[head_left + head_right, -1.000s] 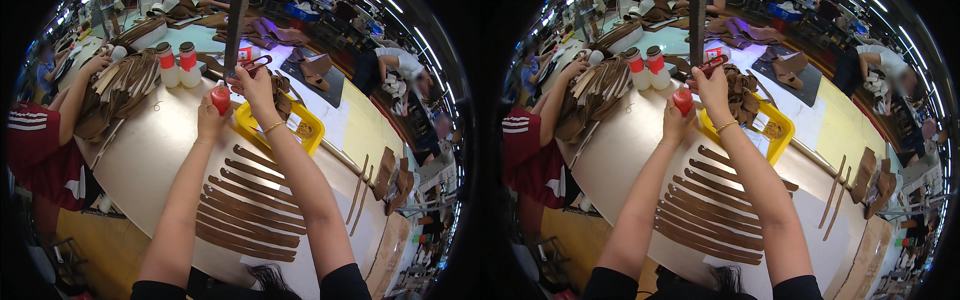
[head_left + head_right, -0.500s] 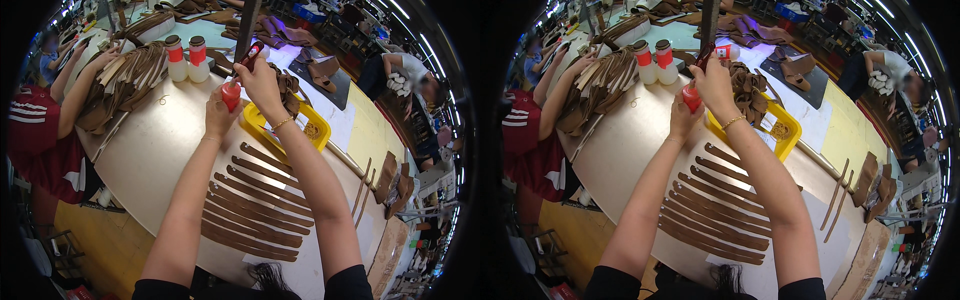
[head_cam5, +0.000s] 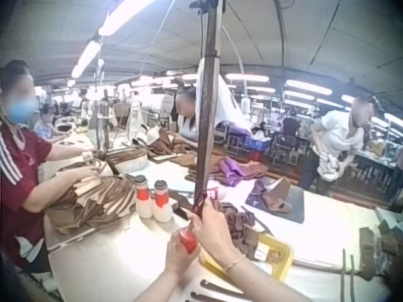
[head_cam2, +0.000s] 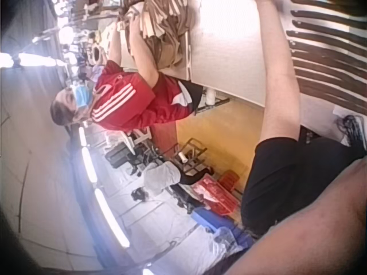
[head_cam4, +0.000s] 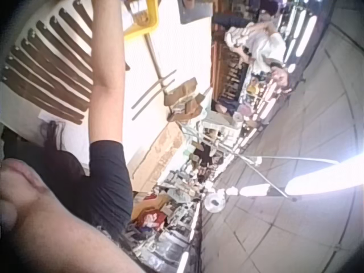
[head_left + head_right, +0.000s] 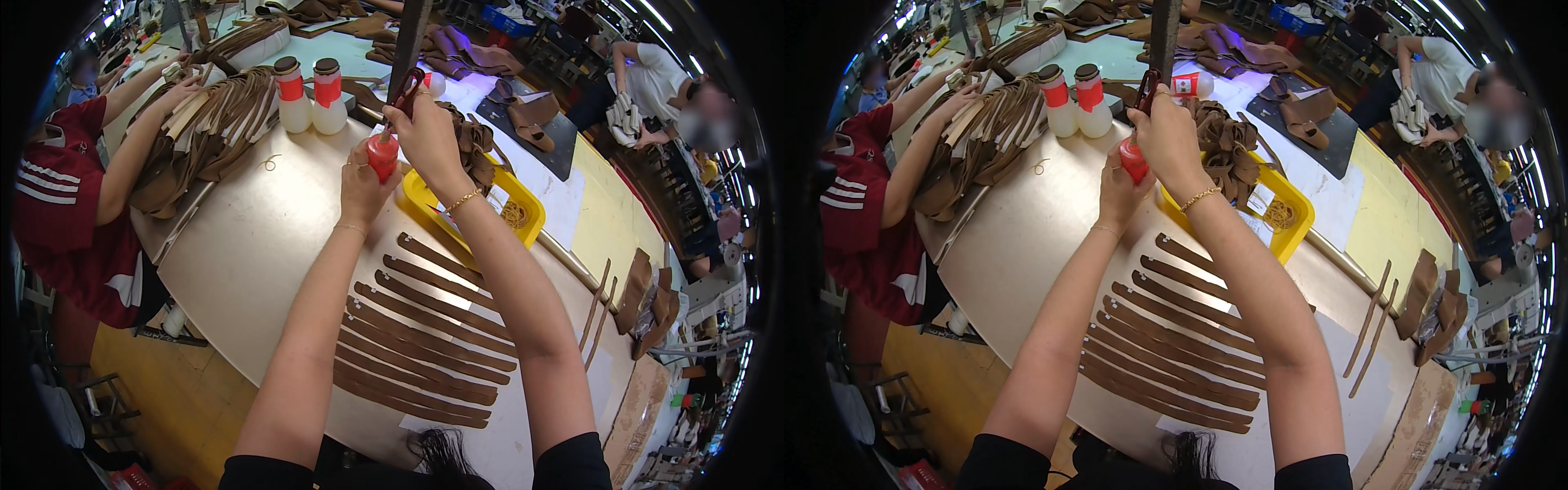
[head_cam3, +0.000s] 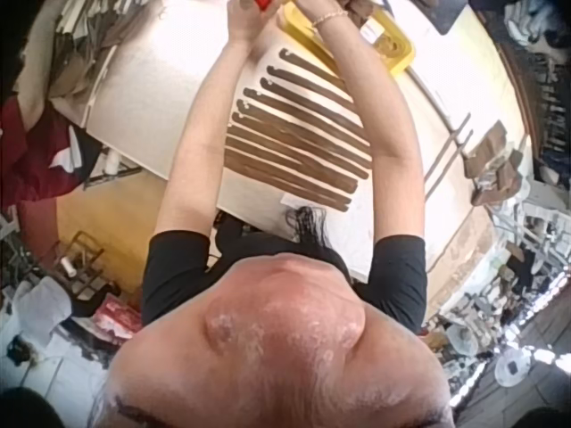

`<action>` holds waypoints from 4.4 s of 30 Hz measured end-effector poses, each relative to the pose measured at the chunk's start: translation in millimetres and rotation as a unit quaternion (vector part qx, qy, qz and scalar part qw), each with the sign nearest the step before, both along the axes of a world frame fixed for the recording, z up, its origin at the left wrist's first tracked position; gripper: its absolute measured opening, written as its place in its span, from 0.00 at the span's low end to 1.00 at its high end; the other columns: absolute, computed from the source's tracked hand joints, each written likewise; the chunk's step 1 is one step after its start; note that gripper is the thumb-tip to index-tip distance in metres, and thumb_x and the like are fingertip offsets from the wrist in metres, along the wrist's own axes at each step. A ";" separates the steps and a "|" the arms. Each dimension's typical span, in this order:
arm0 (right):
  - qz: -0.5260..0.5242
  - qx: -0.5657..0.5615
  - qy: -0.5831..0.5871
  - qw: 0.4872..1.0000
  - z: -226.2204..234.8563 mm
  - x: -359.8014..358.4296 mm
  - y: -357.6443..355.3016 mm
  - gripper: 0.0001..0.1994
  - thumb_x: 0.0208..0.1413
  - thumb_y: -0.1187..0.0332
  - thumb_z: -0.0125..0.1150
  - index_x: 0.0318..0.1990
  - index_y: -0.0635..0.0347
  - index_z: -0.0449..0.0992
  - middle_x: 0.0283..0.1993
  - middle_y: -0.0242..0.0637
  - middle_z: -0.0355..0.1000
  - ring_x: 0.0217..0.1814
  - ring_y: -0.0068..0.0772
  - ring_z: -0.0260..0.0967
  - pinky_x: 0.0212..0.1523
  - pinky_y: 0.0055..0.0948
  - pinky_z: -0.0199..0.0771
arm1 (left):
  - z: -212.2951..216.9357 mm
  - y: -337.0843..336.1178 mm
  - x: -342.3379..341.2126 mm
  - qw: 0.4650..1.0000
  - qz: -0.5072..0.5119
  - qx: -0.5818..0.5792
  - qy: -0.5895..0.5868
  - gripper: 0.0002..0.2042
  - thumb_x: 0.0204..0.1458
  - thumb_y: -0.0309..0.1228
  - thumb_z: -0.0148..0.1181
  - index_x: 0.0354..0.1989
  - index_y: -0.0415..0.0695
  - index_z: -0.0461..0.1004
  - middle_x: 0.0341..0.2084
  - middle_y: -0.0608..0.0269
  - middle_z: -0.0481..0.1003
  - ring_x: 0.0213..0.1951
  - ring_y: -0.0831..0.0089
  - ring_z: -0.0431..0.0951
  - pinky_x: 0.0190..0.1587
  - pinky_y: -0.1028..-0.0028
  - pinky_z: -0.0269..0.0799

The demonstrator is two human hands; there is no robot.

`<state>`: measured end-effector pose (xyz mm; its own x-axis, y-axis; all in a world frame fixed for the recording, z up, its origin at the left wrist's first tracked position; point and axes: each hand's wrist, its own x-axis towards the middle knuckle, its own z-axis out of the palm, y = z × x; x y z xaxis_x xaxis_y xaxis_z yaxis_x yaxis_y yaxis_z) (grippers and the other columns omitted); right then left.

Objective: The person applies glue from a red-capped bottle to brown leather pieces and long leather strips on a white worktable. They handle the pieces one at a time, apply glue along edges, and place them back on the table. The person also wipes the glue bottle nozzle with a dark cloth during the process.

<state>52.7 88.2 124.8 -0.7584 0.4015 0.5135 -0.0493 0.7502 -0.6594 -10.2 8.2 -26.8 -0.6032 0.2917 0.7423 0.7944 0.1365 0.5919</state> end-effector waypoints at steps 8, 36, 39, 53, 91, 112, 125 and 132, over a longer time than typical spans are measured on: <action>-0.015 -0.002 -0.025 1.000 -2.0 -1.9 -2.0 0.12 0.54 0.68 0.60 0.37 0.69 0.67 0.27 0.52 0.74 0.32 0.51 0.74 0.34 0.42 0.72 | -0.9 -2.2 0.6 0.999 0.025 -0.026 0.005 0.34 0.42 0.34 0.68 0.55 0.46 0.53 0.44 0.48 0.69 0.39 0.46 0.73 0.39 0.54 0.70; 0.192 -0.119 -0.033 0.974 -75.3 33.9 -144.1 0.27 0.45 0.62 0.67 0.51 0.69 0.67 0.43 0.51 0.71 0.46 0.51 0.70 0.49 0.38 0.71 | -9.8 7.9 5.3 0.996 0.052 -0.030 -0.072 0.33 0.49 0.41 0.64 0.57 0.37 0.56 0.48 0.39 0.69 0.47 0.45 0.71 0.51 0.59 0.66; 0.201 -0.218 -0.022 0.955 -53.9 83.4 -126.7 0.19 0.47 0.62 0.63 0.43 0.67 0.73 0.39 0.48 0.73 0.46 0.45 0.71 0.50 0.36 0.69 | -23.4 2.0 -12.0 0.995 0.037 -0.030 -0.088 0.34 0.50 0.42 0.64 0.58 0.36 0.55 0.49 0.39 0.68 0.47 0.46 0.71 0.52 0.60 0.66; -0.199 -0.309 -0.097 0.925 -69.0 470.4 -55.3 0.12 0.56 0.65 0.60 0.43 0.63 0.76 0.39 0.38 0.76 0.40 0.27 0.74 0.43 0.26 0.73 | 13.5 -23.3 -3.4 0.969 -0.166 -0.077 -0.167 0.42 0.54 0.44 0.61 0.67 0.37 0.40 0.57 0.40 0.60 0.54 0.57 0.68 0.55 0.64 0.65; -0.547 0.006 -0.106 0.830 -24.7 654.5 -15.9 0.06 0.53 0.71 0.61 0.38 0.63 0.76 0.37 0.37 0.74 0.39 0.37 0.70 0.40 0.31 0.70 | 308.0 -72.0 433.8 0.677 -0.484 -0.308 0.462 0.22 0.53 0.37 0.47 0.58 0.50 0.66 0.57 0.51 0.66 0.56 0.55 0.68 0.58 0.56 0.63; -0.324 -0.012 -0.225 0.919 -48.4 537.4 139.3 0.15 0.51 0.61 0.62 0.41 0.62 0.78 0.41 0.46 0.75 0.44 0.45 0.72 0.47 0.37 0.71 | 95.3 120.2 431.7 0.778 -0.451 -0.423 0.114 0.29 0.55 0.42 0.56 0.62 0.40 0.59 0.55 0.39 0.64 0.56 0.46 0.66 0.58 0.59 0.61; -0.707 -0.061 -0.212 0.672 -27.9 766.0 140.6 0.37 0.47 0.46 0.64 0.57 0.66 0.65 0.56 0.56 0.65 0.59 0.49 0.64 0.60 0.37 0.61 | -0.7 139.6 451.6 0.898 -0.367 -0.215 0.111 0.34 0.58 0.42 0.53 0.69 0.56 0.43 0.66 0.49 0.42 0.68 0.46 0.41 0.67 0.49 0.44; -0.585 -0.360 -0.072 0.723 -61.4 794.6 138.5 0.56 0.43 0.33 0.60 0.68 0.66 0.42 0.62 0.61 0.57 0.68 0.50 0.53 0.66 0.34 0.53 | 2.3 142.3 452.1 0.892 -0.382 -0.235 0.053 0.33 0.58 0.39 0.54 0.68 0.53 0.44 0.66 0.50 0.41 0.67 0.46 0.42 0.67 0.51 0.47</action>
<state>847.3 226.7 63.4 0.2928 0.9355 -0.1977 0.4493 -0.3171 -0.8352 441.8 150.6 -24.5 -0.0281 0.8821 0.4702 0.8100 -0.2555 0.5279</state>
